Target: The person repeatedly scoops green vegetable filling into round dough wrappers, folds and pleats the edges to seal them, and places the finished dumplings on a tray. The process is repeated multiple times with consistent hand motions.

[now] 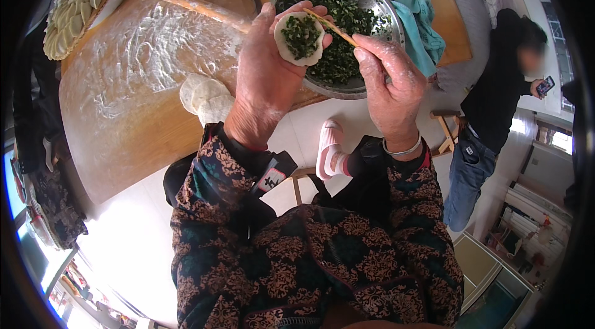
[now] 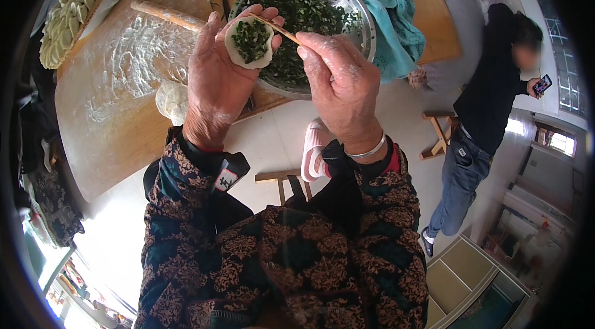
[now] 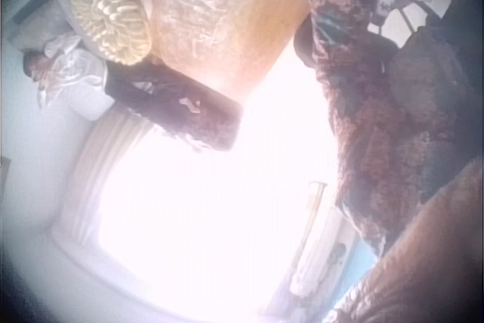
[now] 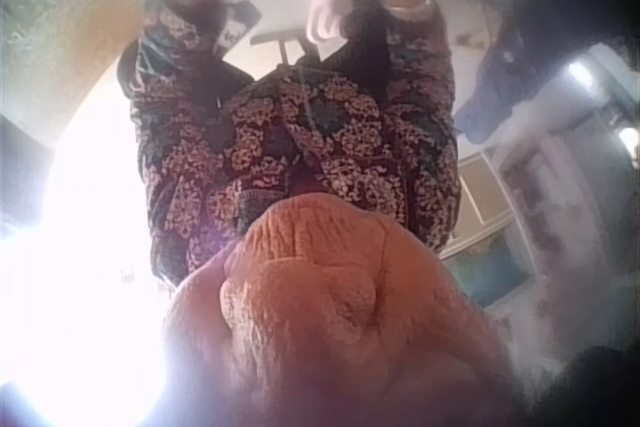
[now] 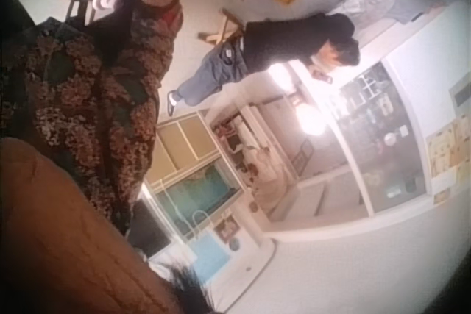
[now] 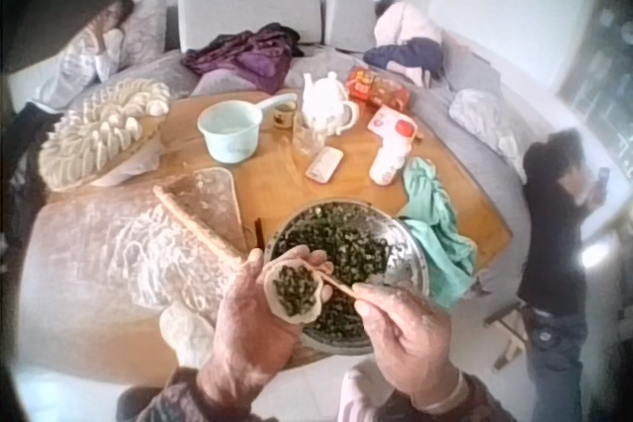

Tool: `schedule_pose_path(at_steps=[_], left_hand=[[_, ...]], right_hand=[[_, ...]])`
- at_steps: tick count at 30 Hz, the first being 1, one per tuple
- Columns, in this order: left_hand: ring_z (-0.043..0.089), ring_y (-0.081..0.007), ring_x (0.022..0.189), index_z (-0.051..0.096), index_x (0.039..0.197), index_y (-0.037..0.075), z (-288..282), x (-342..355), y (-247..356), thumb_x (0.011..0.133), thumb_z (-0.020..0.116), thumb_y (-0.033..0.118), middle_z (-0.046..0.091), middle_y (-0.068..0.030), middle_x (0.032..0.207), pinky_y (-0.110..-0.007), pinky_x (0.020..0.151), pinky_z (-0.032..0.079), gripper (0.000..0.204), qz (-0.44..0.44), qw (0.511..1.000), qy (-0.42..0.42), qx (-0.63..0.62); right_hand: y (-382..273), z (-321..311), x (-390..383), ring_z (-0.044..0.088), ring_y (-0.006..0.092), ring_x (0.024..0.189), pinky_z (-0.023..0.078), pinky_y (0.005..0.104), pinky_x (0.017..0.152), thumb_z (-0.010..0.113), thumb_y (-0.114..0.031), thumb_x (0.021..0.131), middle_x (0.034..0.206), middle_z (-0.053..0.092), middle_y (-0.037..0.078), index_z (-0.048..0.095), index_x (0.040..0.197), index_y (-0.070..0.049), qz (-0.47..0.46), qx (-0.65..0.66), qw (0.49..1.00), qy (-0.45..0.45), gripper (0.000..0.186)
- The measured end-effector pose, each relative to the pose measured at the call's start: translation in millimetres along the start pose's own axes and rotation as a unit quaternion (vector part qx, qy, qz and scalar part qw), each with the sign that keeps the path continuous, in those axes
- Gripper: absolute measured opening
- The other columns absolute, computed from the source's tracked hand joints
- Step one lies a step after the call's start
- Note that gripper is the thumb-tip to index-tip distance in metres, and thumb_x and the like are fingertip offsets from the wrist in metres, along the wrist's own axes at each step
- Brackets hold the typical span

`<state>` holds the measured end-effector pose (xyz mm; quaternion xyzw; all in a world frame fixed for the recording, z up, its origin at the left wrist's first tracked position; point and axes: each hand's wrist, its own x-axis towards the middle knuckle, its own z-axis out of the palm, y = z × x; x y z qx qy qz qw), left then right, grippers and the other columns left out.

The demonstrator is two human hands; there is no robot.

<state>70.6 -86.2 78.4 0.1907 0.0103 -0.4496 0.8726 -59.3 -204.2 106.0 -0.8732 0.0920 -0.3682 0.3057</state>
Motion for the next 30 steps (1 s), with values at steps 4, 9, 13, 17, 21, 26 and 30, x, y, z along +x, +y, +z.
schedule_pose_path(at_steps=[4, 9, 13, 17, 21, 26, 30], left_hand=[[0.053, -0.0373, 0.128, 0.048, 0.132, -0.01, 3.6, -1.6, 0.5, 0.108, 0.036, 0.042, 0.055, -0.0259, 0.132, -0.046, 0.11, 0.044, 0.059, -0.006, 1.0, 0.012, -0.019], [0.055, -0.0363, 0.124, 0.048, 0.131, -0.011, 3.9, -2.8, 3.0, 0.108, 0.035, 0.043, 0.056, -0.0259, 0.13, -0.047, 0.111, 0.044, 0.06, 0.013, 1.0, 0.015, -0.003], [0.055, -0.0362, 0.123, 0.049, 0.13, -0.012, 4.6, -3.0, 3.0, 0.108, 0.034, 0.043, 0.056, -0.0268, 0.128, -0.046, 0.11, 0.045, 0.061, 0.026, 0.999, 0.024, 0.013], [0.054, -0.0371, 0.123, 0.049, 0.127, -0.013, 5.1, 0.3, 5.8, 0.108, 0.034, 0.042, 0.055, -0.028, 0.128, -0.046, 0.109, 0.045, 0.059, 0.038, 0.998, 0.04, -0.009], [0.053, -0.0382, 0.123, 0.048, 0.127, -0.013, 4.5, 2.9, 7.5, 0.108, 0.035, 0.041, 0.055, -0.0289, 0.128, -0.047, 0.11, 0.044, 0.059, 0.046, 0.997, 0.057, -0.019], [0.051, -0.0389, 0.126, 0.047, 0.129, -0.013, 3.7, 3.6, 4.9, 0.107, 0.037, 0.042, 0.054, -0.0295, 0.13, -0.047, 0.112, 0.04, 0.06, 0.041, 0.997, 0.044, -0.041], [0.049, -0.0389, 0.129, 0.046, 0.132, -0.012, 2.8, 5.9, 6.5, 0.107, 0.038, 0.042, 0.053, -0.0294, 0.131, -0.047, 0.114, 0.038, 0.061, 0.054, 0.996, 0.048, -0.06]], right_hand=[[-11.5, 2.5, -3.5, 0.065, 0.0252, 0.07, 0.053, 0.0329, 0.062, 0.068, 0.004, 0.086, 0.086, 0.067, 0.012, 0.071, 0.11, -0.004, -0.025, -0.045, 0.997, -0.056, 0.025], [-14.4, 11.0, -2.6, 0.064, 0.027, 0.071, 0.053, 0.036, 0.063, 0.069, 0.007, 0.081, 0.084, 0.065, 0.011, 0.07, 0.111, -0.002, -0.089, -0.057, 0.994, -0.031, 0.031], [-10.7, 13.3, -5.8, 0.064, 0.0272, 0.073, 0.053, 0.0363, 0.064, 0.068, 0.009, 0.078, 0.086, 0.063, 0.011, 0.071, 0.112, -0.002, -0.106, -0.08, 0.99, -0.052, 0.035], [-7.2, 15.4, -11.0, 0.065, 0.0244, 0.074, 0.054, 0.0341, 0.065, 0.068, 0.008, 0.081, 0.088, 0.065, 0.011, 0.072, 0.114, -0.002, -0.125, -0.109, 0.983, -0.077, 0.035], [-4.2, 17.2, -8.5, 0.065, 0.0187, 0.075, 0.053, 0.03, 0.066, 0.068, 0.005, 0.086, 0.091, 0.068, 0.011, 0.072, 0.113, -0.002, -0.09, -0.091, 0.988, -0.081, 0.028], [-8.6, 3.8, -2.8, 0.067, 0.0162, 0.077, 0.054, 0.0276, 0.069, 0.066, 0.003, 0.091, 0.089, 0.067, 0.01, 0.072, 0.11, 0.0, 0.027, 0.046, 0.997, -0.054, 0.02], [-13.2, -6.2, 2.5, 0.067, 0.0158, 0.077, 0.054, 0.0276, 0.068, 0.065, 0.004, 0.091, 0.09, 0.067, 0.009, 0.072, 0.109, -0.001, 0.02, 0.03, 0.998, -0.044, 0.02]])
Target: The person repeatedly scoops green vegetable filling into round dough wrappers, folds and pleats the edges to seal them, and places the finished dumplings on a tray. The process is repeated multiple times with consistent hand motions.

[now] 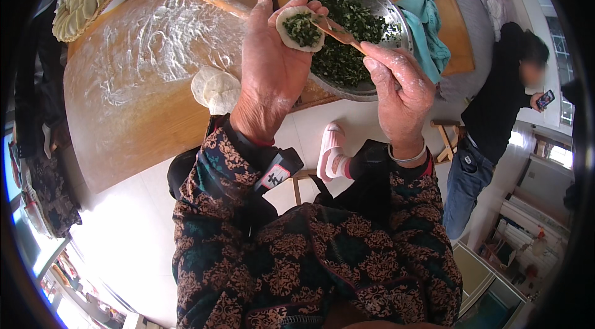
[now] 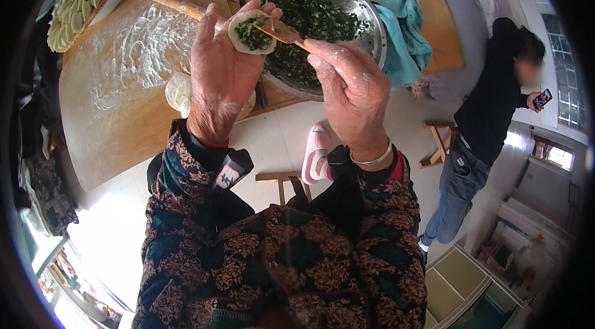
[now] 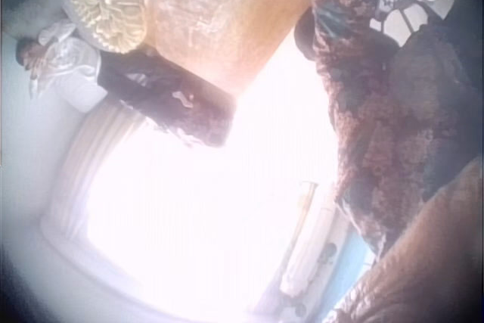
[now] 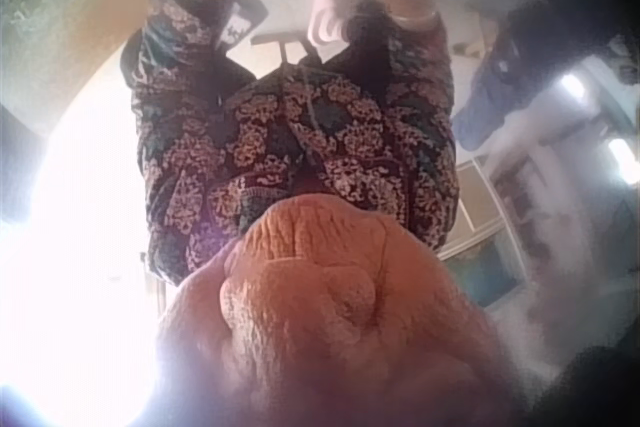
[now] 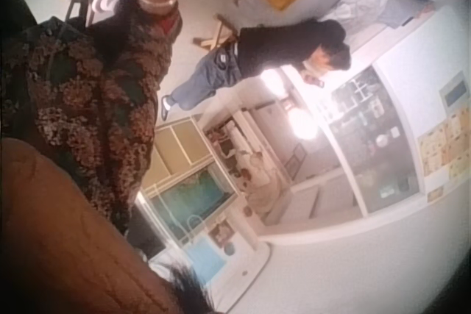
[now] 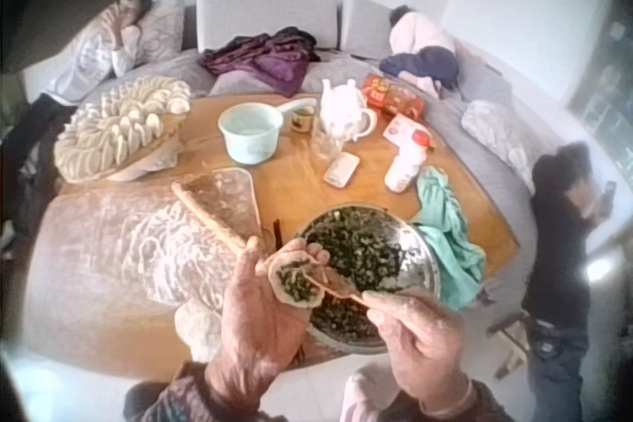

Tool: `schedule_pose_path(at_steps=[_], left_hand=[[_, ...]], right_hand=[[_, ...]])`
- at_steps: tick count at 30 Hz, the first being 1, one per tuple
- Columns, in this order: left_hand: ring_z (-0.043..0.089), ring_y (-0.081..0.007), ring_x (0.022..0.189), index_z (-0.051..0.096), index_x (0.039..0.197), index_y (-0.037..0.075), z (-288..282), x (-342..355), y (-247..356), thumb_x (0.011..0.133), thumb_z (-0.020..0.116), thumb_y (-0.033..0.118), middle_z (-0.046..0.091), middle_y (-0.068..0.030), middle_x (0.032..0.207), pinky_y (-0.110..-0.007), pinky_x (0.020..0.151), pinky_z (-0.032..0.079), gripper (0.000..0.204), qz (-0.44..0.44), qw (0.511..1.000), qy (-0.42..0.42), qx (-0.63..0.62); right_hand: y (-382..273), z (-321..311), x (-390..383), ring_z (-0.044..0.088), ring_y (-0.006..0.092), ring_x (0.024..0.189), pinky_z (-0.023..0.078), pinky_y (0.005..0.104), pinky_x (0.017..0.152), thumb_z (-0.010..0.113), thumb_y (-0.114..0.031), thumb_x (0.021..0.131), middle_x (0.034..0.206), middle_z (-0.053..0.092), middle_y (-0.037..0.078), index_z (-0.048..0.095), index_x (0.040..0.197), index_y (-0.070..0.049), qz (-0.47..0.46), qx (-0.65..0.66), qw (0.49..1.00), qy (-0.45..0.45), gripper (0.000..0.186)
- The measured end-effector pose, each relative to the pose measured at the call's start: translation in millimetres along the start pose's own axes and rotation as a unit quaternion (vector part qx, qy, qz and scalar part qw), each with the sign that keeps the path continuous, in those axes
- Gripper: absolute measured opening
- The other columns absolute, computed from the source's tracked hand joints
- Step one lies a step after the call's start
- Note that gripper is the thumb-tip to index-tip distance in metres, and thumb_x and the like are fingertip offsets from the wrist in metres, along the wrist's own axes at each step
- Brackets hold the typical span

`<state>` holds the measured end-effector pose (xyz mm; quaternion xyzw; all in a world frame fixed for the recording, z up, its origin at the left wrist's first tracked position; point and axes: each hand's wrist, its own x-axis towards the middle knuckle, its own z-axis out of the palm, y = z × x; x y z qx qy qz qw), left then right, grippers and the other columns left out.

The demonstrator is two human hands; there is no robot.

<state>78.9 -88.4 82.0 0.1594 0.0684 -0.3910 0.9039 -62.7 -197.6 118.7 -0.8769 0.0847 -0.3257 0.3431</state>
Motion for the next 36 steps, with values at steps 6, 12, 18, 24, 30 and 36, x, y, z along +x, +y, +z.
schedule_pose_path(at_steps=[6, 12, 18, 24, 30, 36], left_hand=[[0.053, -0.0356, 0.121, 0.048, 0.127, -0.01, 0.2, 2.5, -0.7, 0.106, 0.04, 0.042, 0.055, -0.0261, 0.124, -0.044, 0.108, 0.042, 0.056, 0.027, 1.0, 0.004, 0.006], [0.051, -0.0396, 0.127, 0.046, 0.131, -0.012, -0.5, 4.2, 5.4, 0.105, 0.041, 0.042, 0.053, -0.0295, 0.13, -0.047, 0.112, 0.04, 0.06, 0.051, 0.999, 0.006, 0.018], [0.055, -0.0379, 0.121, 0.047, 0.128, -0.01, 2.4, -2.0, 8.6, 0.106, 0.039, 0.043, 0.055, -0.0277, 0.126, -0.048, 0.107, 0.046, 0.059, 0.014, 1.0, -0.02, -0.002], [0.058, -0.0357, 0.117, 0.047, 0.127, -0.009, 4.2, -8.9, 12.3, 0.107, 0.034, 0.045, 0.057, -0.0252, 0.123, -0.046, 0.102, 0.05, 0.059, -0.022, 0.999, -0.048, -0.004], [0.061, -0.0318, 0.111, 0.047, 0.125, -0.007, 4.9, -9.9, 12.8, 0.108, 0.031, 0.048, 0.059, -0.0219, 0.117, -0.044, 0.098, 0.053, 0.06, -0.045, 0.997, -0.061, -0.003], [0.06, -0.031, 0.11, 0.047, 0.125, -0.006, 2.3, -9.4, 13.3, 0.107, 0.031, 0.049, 0.059, -0.0198, 0.117, -0.045, 0.099, 0.052, 0.06, -0.062, 0.996, -0.068, -0.017]], right_hand=[[-1.6, -7.9, -2.1, 0.067, 0.0215, 0.075, 0.054, 0.0317, 0.065, 0.067, 0.008, 0.084, 0.089, 0.066, 0.01, 0.073, 0.106, -0.001, -0.051, -0.08, 0.995, -0.04, 0.025], [10.8, -12.3, -3.9, 0.064, 0.026, 0.077, 0.054, 0.0373, 0.063, 0.069, 0.003, 0.076, 0.085, 0.061, 0.009, 0.072, 0.098, -0.006, -0.094, -0.258, 0.958, -0.08, 0.024], [14.3, 8.0, -7.8, 0.064, 0.0254, 0.087, 0.054, 0.0377, 0.071, 0.068, -0.008, 0.077, 0.086, 0.06, 0.006, 0.068, 0.09, -0.005, -0.091, -0.364, 0.913, -0.159, 0.013], [1.8, -4.8, 4.0, 0.058, 0.0318, 0.112, 0.05, 0.0405, 0.091, 0.07, -0.021, 0.087, 0.114, 0.064, 0.013, 0.071, 0.107, -0.004, -0.116, -0.275, 0.922, -0.245, 0.026], [-1.6, 15.1, 23.0, 0.05, 0.0329, 0.129, 0.042, 0.0455, 0.107, 0.073, -0.005, 0.081, 0.131, 0.058, 0.012, 0.071, 0.117, -0.011, -0.132, -0.148, 0.978, -0.071, 0.037], [3.4, 31.0, 25.4, 0.045, 0.0373, 0.134, 0.04, 0.0461, 0.11, 0.072, 0.001, 0.076, 0.138, 0.054, 0.013, 0.073, 0.114, -0.015, -0.192, -0.14, 0.968, -0.076, 0.041]])
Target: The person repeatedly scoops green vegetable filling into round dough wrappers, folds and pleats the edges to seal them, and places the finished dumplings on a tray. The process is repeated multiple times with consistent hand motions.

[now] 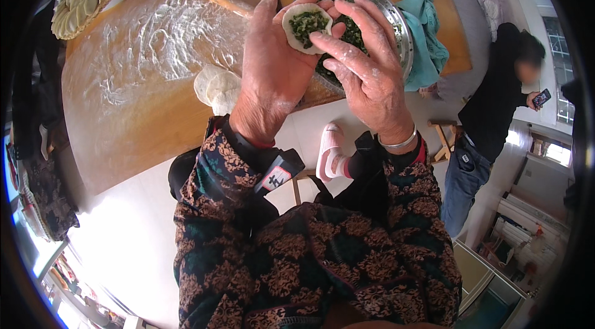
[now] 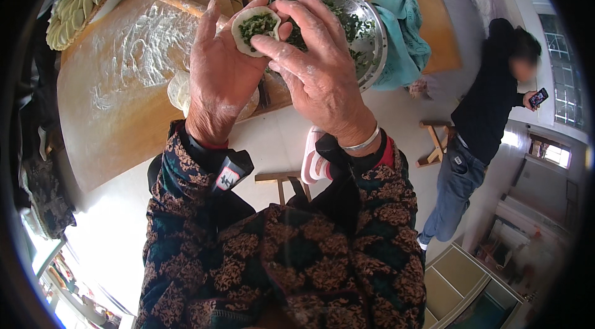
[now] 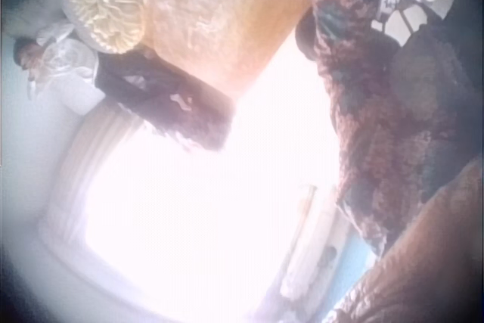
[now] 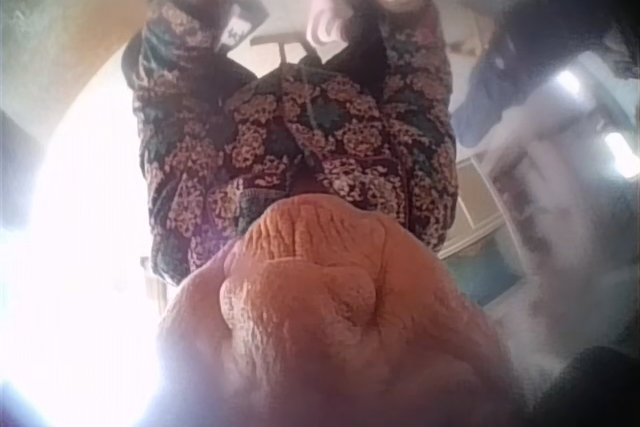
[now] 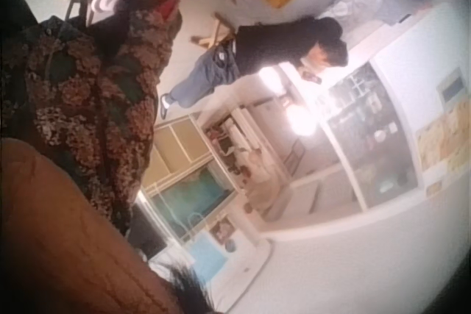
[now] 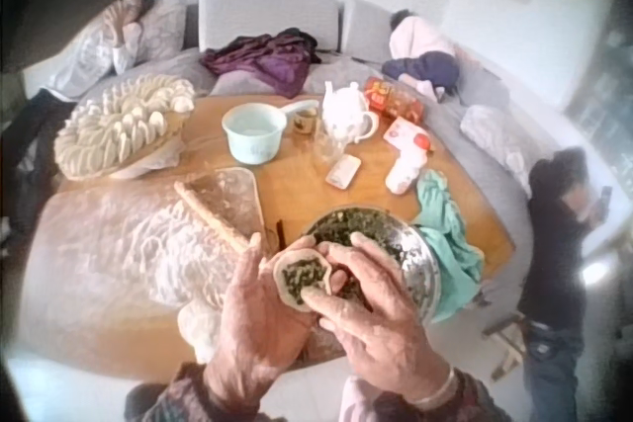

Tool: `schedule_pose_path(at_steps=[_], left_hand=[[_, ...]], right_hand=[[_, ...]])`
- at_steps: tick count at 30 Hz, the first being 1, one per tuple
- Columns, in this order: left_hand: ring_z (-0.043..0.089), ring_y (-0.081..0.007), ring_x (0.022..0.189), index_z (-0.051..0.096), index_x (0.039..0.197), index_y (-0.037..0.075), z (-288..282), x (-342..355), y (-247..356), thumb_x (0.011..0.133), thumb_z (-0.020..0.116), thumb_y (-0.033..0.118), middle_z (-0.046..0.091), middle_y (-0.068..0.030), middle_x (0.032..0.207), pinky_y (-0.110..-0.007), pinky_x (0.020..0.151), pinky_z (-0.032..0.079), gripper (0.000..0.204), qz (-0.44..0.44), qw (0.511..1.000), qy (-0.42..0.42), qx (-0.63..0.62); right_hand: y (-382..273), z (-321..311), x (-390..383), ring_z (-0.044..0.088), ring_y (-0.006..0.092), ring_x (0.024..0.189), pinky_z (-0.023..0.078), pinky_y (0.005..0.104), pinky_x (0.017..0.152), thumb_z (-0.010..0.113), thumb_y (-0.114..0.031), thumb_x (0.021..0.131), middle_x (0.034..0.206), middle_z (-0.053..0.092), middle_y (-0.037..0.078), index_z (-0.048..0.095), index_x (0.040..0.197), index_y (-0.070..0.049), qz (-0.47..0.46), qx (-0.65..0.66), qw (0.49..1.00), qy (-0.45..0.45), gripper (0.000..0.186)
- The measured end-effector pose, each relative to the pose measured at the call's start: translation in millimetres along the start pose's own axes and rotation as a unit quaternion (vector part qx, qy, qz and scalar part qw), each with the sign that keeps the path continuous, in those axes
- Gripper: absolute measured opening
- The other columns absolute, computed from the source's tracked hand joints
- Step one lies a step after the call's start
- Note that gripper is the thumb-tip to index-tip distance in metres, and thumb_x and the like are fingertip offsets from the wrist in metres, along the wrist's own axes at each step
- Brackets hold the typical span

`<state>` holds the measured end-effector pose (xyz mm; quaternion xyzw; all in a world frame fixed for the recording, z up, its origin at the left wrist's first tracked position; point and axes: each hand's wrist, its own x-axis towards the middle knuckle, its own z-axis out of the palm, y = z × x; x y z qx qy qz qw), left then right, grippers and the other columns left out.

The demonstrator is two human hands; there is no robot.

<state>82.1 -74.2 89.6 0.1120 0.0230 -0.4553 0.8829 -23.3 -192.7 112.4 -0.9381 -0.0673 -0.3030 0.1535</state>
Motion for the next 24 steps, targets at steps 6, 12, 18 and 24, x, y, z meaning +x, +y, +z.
schedule_pose_path(at_steps=[6, 12, 18, 24], left_hand=[[0.06, -0.0304, 0.111, 0.046, 0.126, -0.006, 2.3, 2.5, -3.7, 0.107, 0.032, 0.049, 0.058, -0.0202, 0.117, -0.045, 0.097, 0.053, 0.059, 0.002, 0.999, -0.003, 0.042], [0.062, -0.0306, 0.109, 0.047, 0.126, -0.006, -1.2, 2.0, -3.4, 0.109, 0.032, 0.043, 0.058, -0.021, 0.12, -0.043, 0.096, 0.054, 0.055, -0.037, 0.998, -0.016, 0.049], [0.062, -0.0257, 0.112, 0.052, 0.127, -0.007, 0.2, -8.7, -6.5, 0.109, 0.035, 0.023, 0.058, -0.0173, 0.125, -0.038, 0.097, 0.053, 0.039, -0.02, 0.972, -0.031, 0.233], [0.058, -0.0218, 0.12, 0.052, 0.133, -0.006, 12.0, -16.0, -12.9, 0.108, 0.04, 0.021, 0.055, -0.0118, 0.13, -0.036, 0.102, 0.051, 0.038, -0.027, 0.963, -0.088, 0.253]], right_hand=[[11.3, 1.9, -0.9, 0.043, 0.0372, 0.136, 0.038, 0.0462, 0.112, 0.072, -0.005, 0.077, 0.138, 0.055, 0.012, 0.079, 0.1, -0.02, -0.009, -0.057, 0.998, -0.002, 0.028], [19.6, 4.1, -2.8, 0.043, 0.0359, 0.136, 0.04, 0.0447, 0.111, 0.075, -0.006, 0.074, 0.136, 0.059, 0.009, 0.079, 0.09, -0.02, -0.041, -0.012, 0.999, 0.032, 0.022], [23.2, 6.4, -2.4, 0.043, 0.0336, 0.137, 0.044, 0.0413, 0.107, 0.077, -0.006, 0.076, 0.131, 0.063, 0.009, 0.078, 0.087, -0.014, 0.029, 0.167, 0.984, 0.059, 0.014], [23.1, -2.8, -0.5, 0.045, 0.0272, 0.136, 0.046, 0.0372, 0.107, 0.078, -0.005, 0.079, 0.129, 0.065, 0.01, 0.076, 0.09, -0.007, 0.11, 0.292, 0.946, 0.084, 0.011]])
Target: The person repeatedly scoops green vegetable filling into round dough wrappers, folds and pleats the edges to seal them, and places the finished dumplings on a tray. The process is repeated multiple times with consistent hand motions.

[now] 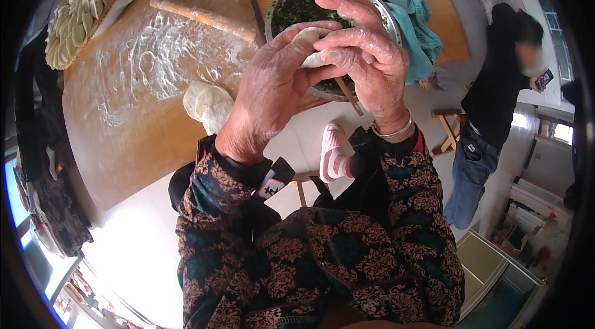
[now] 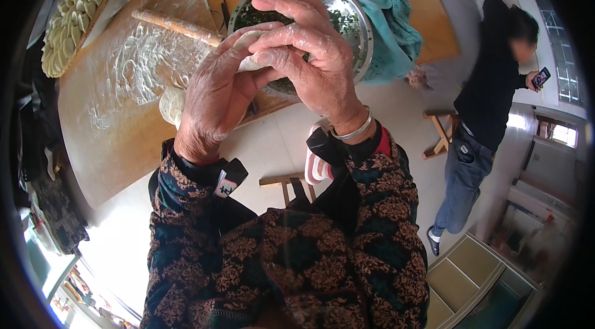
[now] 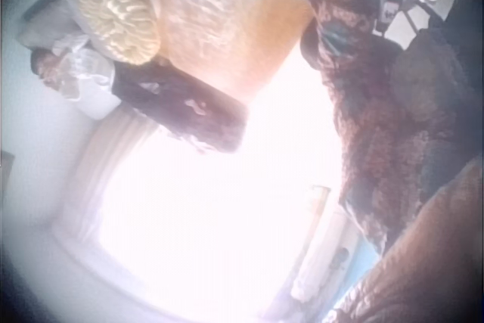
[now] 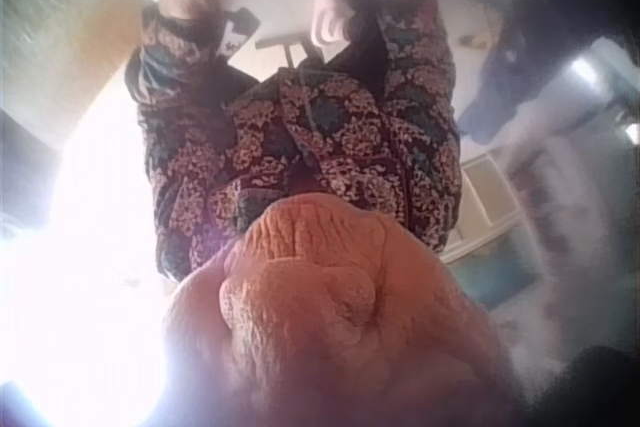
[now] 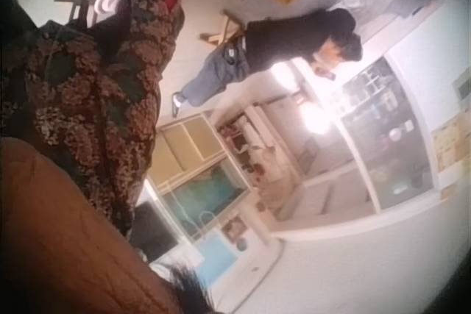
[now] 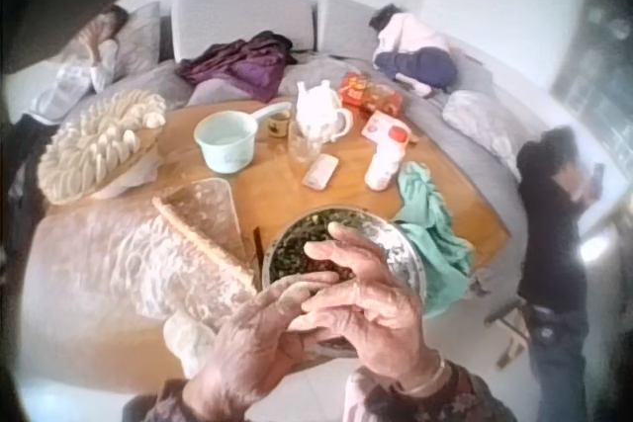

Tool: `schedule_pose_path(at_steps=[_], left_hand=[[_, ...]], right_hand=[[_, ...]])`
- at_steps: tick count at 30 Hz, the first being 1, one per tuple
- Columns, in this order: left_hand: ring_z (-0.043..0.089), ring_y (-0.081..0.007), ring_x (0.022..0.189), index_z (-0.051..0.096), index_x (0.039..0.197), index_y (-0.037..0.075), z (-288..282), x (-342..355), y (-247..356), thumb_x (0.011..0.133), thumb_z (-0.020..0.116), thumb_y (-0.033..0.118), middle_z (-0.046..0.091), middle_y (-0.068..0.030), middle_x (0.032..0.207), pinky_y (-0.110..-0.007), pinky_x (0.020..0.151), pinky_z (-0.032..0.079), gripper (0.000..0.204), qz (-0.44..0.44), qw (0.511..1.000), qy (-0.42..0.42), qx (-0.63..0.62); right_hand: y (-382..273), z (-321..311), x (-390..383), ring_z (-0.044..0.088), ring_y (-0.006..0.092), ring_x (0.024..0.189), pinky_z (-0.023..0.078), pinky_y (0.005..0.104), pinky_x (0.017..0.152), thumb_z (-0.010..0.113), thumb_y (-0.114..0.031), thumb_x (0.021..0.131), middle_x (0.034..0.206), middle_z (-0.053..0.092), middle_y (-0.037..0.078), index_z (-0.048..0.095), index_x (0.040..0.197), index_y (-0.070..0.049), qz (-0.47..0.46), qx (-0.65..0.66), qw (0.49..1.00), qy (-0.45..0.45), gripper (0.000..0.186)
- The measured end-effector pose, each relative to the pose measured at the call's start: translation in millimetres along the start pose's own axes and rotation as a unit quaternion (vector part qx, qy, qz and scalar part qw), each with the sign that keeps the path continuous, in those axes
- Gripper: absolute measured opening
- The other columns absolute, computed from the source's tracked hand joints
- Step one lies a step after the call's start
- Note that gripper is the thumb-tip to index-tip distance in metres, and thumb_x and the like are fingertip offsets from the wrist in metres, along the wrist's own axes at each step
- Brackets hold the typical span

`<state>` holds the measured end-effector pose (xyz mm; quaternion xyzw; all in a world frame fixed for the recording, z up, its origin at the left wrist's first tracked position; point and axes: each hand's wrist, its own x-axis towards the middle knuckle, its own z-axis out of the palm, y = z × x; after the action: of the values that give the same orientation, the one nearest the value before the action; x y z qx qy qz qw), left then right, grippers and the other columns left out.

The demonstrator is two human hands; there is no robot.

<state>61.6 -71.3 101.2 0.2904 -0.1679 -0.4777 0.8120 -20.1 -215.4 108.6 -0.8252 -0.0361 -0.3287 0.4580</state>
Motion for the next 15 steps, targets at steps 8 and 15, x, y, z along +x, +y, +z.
schedule_pose_path(at_steps=[8, 15], left_hand=[[0.063, -0.0225, 0.114, 0.046, 0.141, -0.003, 8.2, -13.2, 4.7, 0.099, 0.063, 0.017, 0.06, -0.0145, 0.13, -0.036, 0.094, 0.056, 0.049, 0.018, 0.984, -0.049, 0.172], [0.059, -0.0127, 0.111, 0.05, 0.14, 0.001, 6.7, -13.2, -2.2, 0.097, 0.066, 0.007, 0.058, -0.007, 0.126, -0.027, 0.091, 0.054, 0.046, 0.072, 0.97, -0.042, 0.227]], right_hand=[[-10.5, -12.1, 4.3, 0.045, 0.0279, 0.138, 0.047, 0.0374, 0.105, 0.071, 0.003, 0.084, 0.13, 0.063, 0.017, 0.074, 0.095, 0.002, 0.035, 0.047, 0.998, -0.018, 0.012], [-15.1, -10.9, 6.7, 0.05, 0.0249, 0.133, 0.048, 0.0355, 0.103, 0.076, 0.001, 0.081, 0.128, 0.064, 0.013, 0.075, 0.099, -0.002, 0.034, 0.162, 0.986, -0.002, 0.018]])
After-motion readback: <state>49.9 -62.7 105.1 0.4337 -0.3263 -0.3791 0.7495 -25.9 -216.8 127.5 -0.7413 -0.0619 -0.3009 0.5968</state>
